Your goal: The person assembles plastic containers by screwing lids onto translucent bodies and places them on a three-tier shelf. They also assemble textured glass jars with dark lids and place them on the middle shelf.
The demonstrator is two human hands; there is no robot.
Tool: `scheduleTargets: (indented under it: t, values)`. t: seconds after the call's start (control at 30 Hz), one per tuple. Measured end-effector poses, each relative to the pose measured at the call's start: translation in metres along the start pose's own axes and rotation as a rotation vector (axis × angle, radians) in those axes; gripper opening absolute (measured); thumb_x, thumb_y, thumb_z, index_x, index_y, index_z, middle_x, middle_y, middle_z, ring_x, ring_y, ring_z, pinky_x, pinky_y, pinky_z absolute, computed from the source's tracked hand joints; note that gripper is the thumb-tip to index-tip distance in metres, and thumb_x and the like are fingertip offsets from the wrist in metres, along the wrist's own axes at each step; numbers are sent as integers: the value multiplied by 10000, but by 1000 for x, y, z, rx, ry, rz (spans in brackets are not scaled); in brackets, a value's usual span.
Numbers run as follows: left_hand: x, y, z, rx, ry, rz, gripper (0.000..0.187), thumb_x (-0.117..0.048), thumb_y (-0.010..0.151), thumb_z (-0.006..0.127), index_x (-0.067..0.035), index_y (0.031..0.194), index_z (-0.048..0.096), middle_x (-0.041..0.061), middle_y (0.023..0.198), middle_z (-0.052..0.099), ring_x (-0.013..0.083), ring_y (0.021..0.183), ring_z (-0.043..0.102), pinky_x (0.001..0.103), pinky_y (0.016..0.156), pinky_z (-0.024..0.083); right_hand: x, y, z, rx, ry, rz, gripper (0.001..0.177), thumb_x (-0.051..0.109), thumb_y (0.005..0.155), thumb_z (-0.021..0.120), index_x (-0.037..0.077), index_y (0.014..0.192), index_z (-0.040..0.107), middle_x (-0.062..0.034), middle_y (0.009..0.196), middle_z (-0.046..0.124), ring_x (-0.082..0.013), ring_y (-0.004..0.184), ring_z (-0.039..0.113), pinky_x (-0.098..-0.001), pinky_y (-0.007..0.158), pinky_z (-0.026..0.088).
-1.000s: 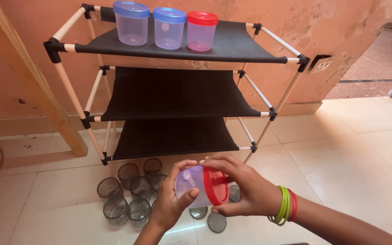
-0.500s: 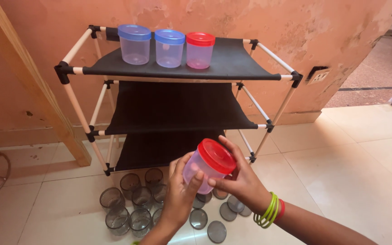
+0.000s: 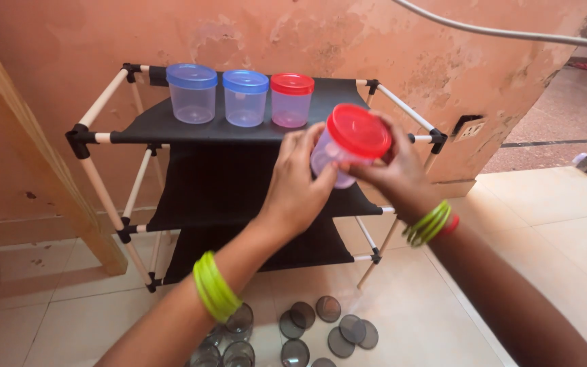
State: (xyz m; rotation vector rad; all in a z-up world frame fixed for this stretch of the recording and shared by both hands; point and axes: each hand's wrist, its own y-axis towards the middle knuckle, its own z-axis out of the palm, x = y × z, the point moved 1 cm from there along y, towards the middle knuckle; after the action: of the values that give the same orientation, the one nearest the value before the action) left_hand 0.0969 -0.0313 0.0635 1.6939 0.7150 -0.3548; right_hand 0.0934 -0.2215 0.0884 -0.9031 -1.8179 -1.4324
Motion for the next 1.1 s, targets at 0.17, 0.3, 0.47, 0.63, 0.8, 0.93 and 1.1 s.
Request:
scheduleTargets:
  t: [0.17, 0.3, 0.47, 0.63, 0.8, 0.93, 1.1]
  values:
    - [39, 67, 33, 23, -128, -155, 630, -108, 822, 615, -41, 1429, 459, 205, 1318, 598, 331, 1243, 606, 405, 1016, 498, -14, 71, -30, -101, -156, 6, 977, 204, 731, 906, -12, 1514, 362, -173, 1439, 579, -264, 1297, 622, -382, 1066, 551]
    - [75, 99, 58, -2, -21, -161, 639, -96, 799, 630, -27, 1412, 466, 245, 1340, 569, 366, 1268, 569, 425, 1054, 467, -40, 111, -46, -158, -277, 41, 1054, 232, 665, 948, -23, 1503, 364, -177, 1411, 573, -269, 1266, 635, -373, 1015, 573]
    - [105, 116, 87, -27, 6, -183, 679, -88, 850, 595, 23, 1481, 370, 327, 1419, 511, 461, 1349, 479, 480, 1116, 402, -83, 146, -56, -189, -363, 87, 1065, 266, 631, 966, -39, 1473, 391, -180, 1384, 598, -243, 1239, 644, -333, 984, 575]
    - [104, 126, 95, 95, 37, -356, 787, -102, 830, 614, 29, 1517, 255, 343, 1374, 539, 473, 1305, 513, 486, 1080, 436, -116, 166, -62, -208, -467, 167, 1026, 263, 622, 951, -39, 1447, 420, -168, 1347, 622, -217, 1181, 661, -316, 944, 566]
    - [101, 135, 97, 170, 129, -500, 886, -81, 823, 600, 46, 1569, 139, 356, 1356, 551, 458, 1292, 541, 476, 1108, 430, -132, 177, -59, -205, -535, 217, 996, 280, 646, 926, -7, 1461, 430, -174, 1324, 642, -198, 1201, 651, -309, 986, 542]
    - [113, 138, 105, 137, 171, -430, 862, -58, 828, 580, 65, 1559, 141, 366, 1429, 471, 469, 1321, 497, 492, 1121, 393, -137, 180, -58, -210, -633, 180, 967, 349, 633, 936, 1, 1421, 498, -183, 1357, 622, -233, 1251, 623, -335, 1049, 493]
    - [133, 139, 112, 129, 192, -402, 830, -47, 837, 562, 87, 1553, 164, 379, 1473, 415, 474, 1365, 452, 480, 1146, 369, -147, 182, -56, -234, -759, 124, 1047, 395, 626, 940, -2, 1462, 451, -232, 1385, 581, -301, 1294, 576, -369, 1068, 457]
